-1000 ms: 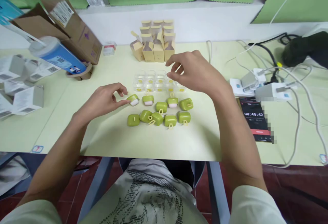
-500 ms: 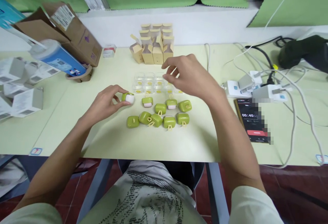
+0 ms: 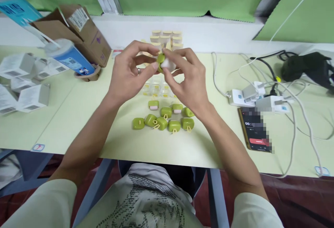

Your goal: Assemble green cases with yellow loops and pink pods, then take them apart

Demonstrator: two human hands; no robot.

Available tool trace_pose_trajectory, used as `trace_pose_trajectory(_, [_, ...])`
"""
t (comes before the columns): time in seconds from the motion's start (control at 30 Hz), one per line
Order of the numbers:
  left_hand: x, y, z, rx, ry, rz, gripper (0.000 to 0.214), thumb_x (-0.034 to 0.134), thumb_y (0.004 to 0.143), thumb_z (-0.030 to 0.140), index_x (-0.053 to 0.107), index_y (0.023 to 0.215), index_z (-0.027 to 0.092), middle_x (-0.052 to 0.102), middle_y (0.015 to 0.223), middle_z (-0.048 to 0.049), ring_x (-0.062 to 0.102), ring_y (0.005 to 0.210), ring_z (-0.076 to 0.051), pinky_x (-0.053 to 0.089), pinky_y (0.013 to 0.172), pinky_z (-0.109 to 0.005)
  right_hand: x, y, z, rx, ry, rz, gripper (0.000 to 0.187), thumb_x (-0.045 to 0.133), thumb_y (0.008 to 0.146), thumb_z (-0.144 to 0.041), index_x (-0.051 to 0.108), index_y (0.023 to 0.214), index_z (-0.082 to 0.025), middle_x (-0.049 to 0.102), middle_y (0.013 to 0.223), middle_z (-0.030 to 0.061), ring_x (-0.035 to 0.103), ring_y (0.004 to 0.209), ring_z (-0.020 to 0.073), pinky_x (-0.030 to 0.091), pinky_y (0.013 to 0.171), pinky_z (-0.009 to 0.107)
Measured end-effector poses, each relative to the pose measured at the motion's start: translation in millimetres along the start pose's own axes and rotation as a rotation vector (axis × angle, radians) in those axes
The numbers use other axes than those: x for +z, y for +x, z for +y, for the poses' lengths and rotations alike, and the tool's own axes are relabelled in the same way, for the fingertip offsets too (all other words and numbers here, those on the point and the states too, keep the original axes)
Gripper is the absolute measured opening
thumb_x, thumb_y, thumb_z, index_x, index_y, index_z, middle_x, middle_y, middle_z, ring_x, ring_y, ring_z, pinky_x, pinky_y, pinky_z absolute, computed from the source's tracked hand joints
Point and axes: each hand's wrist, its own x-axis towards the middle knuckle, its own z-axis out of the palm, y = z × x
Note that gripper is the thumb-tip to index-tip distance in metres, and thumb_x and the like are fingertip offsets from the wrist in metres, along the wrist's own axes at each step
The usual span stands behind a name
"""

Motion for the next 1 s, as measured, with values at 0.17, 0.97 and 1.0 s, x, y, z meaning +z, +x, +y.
trace_pose_trajectory(0.17, [6.4,-4.0,-7.7,-0.036,0.060,0.018,0.034,0.063,0.113,0.059,0.077,0.127,0.031,0.078,0.132,-0.0092,0.079,0.122,-0.029,0.070,0.090,-0.039,11.3,-0.6,1.0,-0.051,-0.056,-0.078,0.071,0.079,0.100,-0.062,0.060,0.167,-0.048,0.070,0.155,0.0088,0.061,0.151,0.0445,0.069,0.112,0.065])
trace_pose_trajectory(0.97, [3.1,-14.0,0.7,0.097,0.251,-0.045,0.044,0.044,0.118,0.043,0.064,0.154,0.027,0.082,0.128,-0.0098,0.078,0.119,-0.027,0.061,0.109,-0.041,18.4,-4.6,1.5,-0.231,-0.025,0.190,0.024,0.064,0.114,-0.051,0.081,0.120,-0.036,0.080,0.110,0.0069,0.080,0.102,0.0259,0.074,0.085,0.039])
trace_pose_trajectory(1.0, [1.7,-13.6,1.3,0.100,0.246,-0.051,0.042,0.044,0.118,0.045,0.066,0.151,0.028,0.083,0.130,-0.0091,0.078,0.119,-0.027,0.062,0.108,-0.041,18.8,-3.7,3.5,-0.232,-0.005,0.187,0.025,0.068,0.111,-0.055,0.081,0.120,-0.036,0.081,0.111,0.0067,0.080,0.103,0.0264,0.074,0.085,0.039])
